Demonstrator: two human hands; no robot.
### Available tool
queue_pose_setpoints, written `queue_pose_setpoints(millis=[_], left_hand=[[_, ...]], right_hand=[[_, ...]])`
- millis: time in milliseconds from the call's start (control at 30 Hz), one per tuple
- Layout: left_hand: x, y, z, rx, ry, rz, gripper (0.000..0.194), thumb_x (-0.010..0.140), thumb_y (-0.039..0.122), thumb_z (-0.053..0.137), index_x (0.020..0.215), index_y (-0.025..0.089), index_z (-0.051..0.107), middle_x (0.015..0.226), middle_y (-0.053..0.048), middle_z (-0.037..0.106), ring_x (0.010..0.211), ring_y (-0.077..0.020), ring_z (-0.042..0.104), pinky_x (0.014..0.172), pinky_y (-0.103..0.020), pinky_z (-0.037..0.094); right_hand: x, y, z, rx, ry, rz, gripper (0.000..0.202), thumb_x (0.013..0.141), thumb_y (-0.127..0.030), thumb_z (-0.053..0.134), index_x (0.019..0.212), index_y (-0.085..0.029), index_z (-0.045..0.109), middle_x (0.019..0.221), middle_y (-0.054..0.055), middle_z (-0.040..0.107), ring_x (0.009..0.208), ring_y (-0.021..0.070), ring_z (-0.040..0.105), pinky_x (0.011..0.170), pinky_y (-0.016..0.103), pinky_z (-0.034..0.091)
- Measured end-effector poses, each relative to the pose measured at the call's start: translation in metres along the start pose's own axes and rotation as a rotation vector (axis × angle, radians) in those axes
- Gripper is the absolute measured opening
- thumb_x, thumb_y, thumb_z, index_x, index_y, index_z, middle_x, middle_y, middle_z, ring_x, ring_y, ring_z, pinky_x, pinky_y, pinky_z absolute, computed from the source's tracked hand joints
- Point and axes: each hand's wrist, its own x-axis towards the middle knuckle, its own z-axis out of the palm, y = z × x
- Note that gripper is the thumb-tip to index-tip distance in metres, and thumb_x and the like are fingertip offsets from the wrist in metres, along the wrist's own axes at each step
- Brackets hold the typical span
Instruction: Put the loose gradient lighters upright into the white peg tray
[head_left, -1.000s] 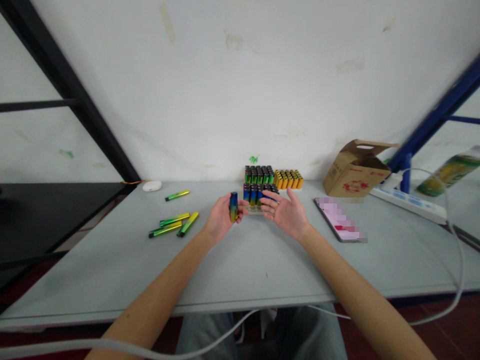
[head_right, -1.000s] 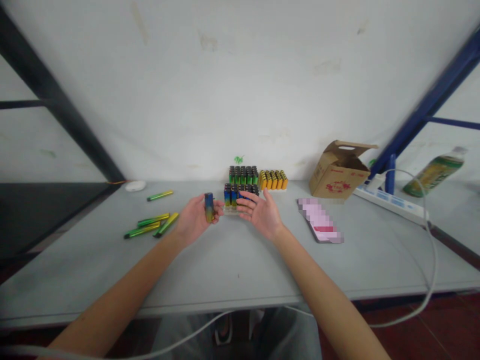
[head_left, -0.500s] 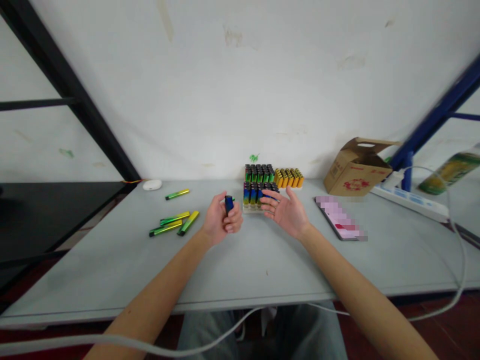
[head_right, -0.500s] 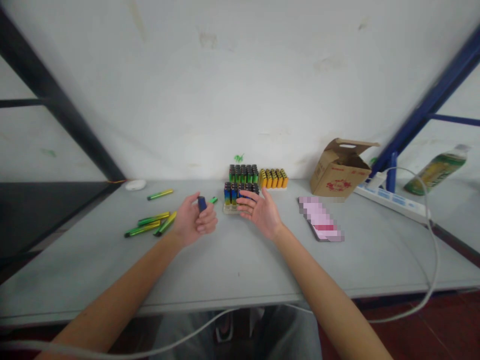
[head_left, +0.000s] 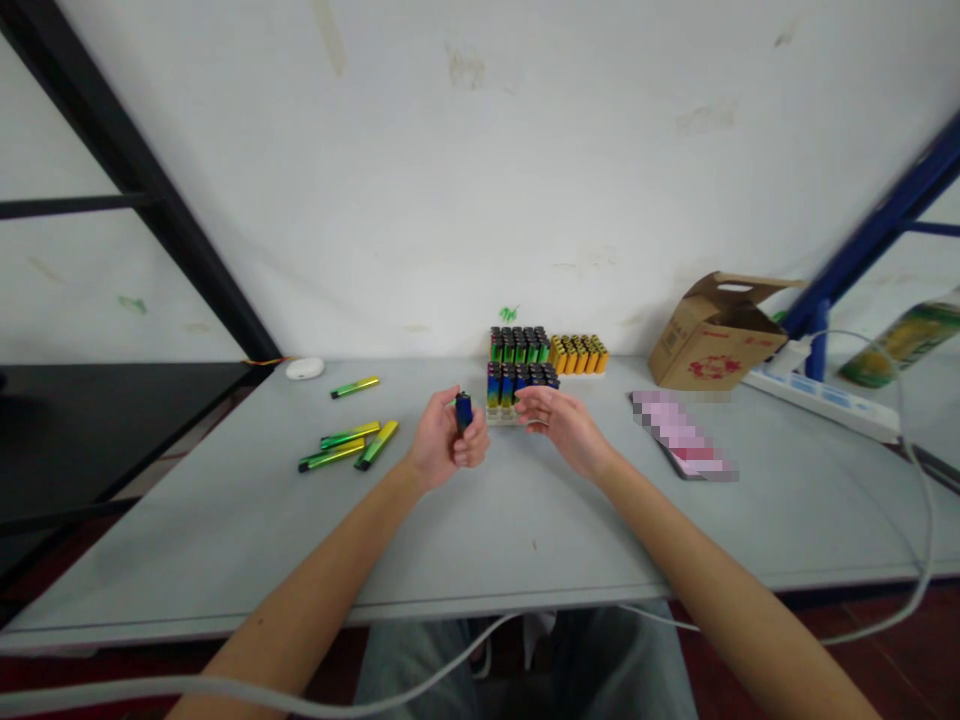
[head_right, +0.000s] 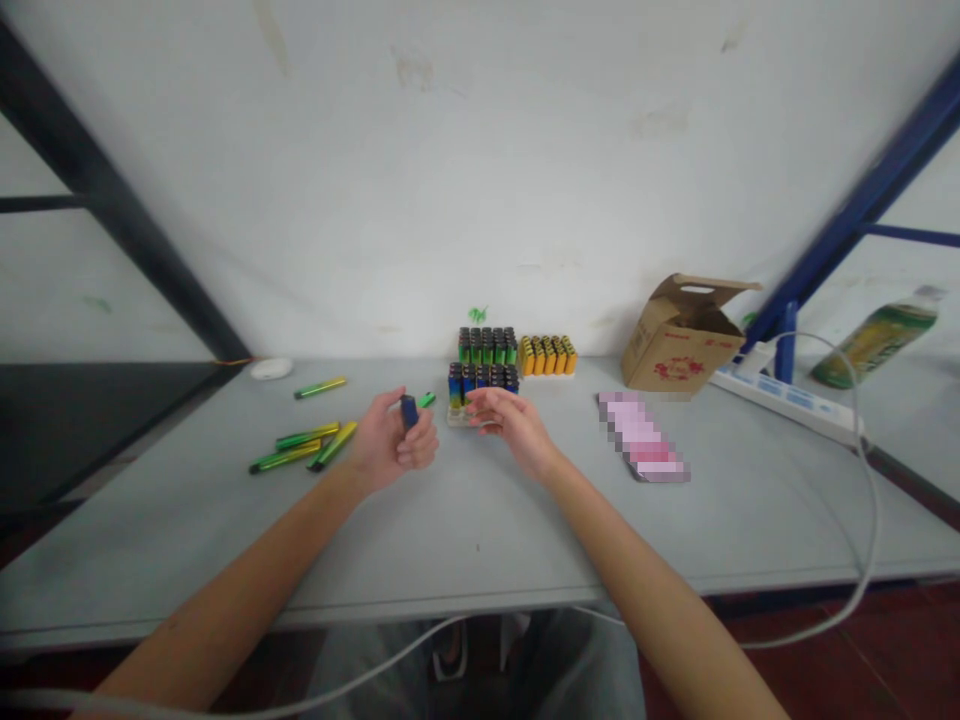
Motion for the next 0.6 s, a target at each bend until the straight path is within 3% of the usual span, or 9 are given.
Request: queue_pose_setpoints(millis=[300, 600], left_hand=[[0.0103, -0.0079, -0.004, 0.192, 0.316, 0.006, 0.058, 0.089, 0.057, 0.027, 0.045, 0.019, 0.033, 0.04, 0.008, 0.015, 0.033, -0.0046, 0.01, 0.034, -0.018, 0.007], [0.0092, -0.0072, -0.0028, 0.223, 0.346, 0.033, 0.055, 0.086, 0.057, 0.028, 0.046, 0.02, 0.033, 0.04, 0.008, 0.014, 0.033, -0.0047, 0.011, 0.035, -0.019, 0.007]], right_hand=[[0.0007, -0.0009, -0.0004, -0.002, 0.015, 0.022, 0.029, 0.075, -0.044, 0.066, 0.091, -0.021, 0.071, 0.085, 0.003, 0.068, 0.073, 0.0145, 0.061, 0.065, 0.025, 0.045], [-0.0002, -0.0016, 0.0005, -0.007, 0.01, 0.025, 0.027, 0.076, -0.041, 0.064, 0.091, -0.02, 0.07, 0.085, 0.004, 0.068, 0.072, 0.015, 0.061, 0.066, 0.026, 0.045]])
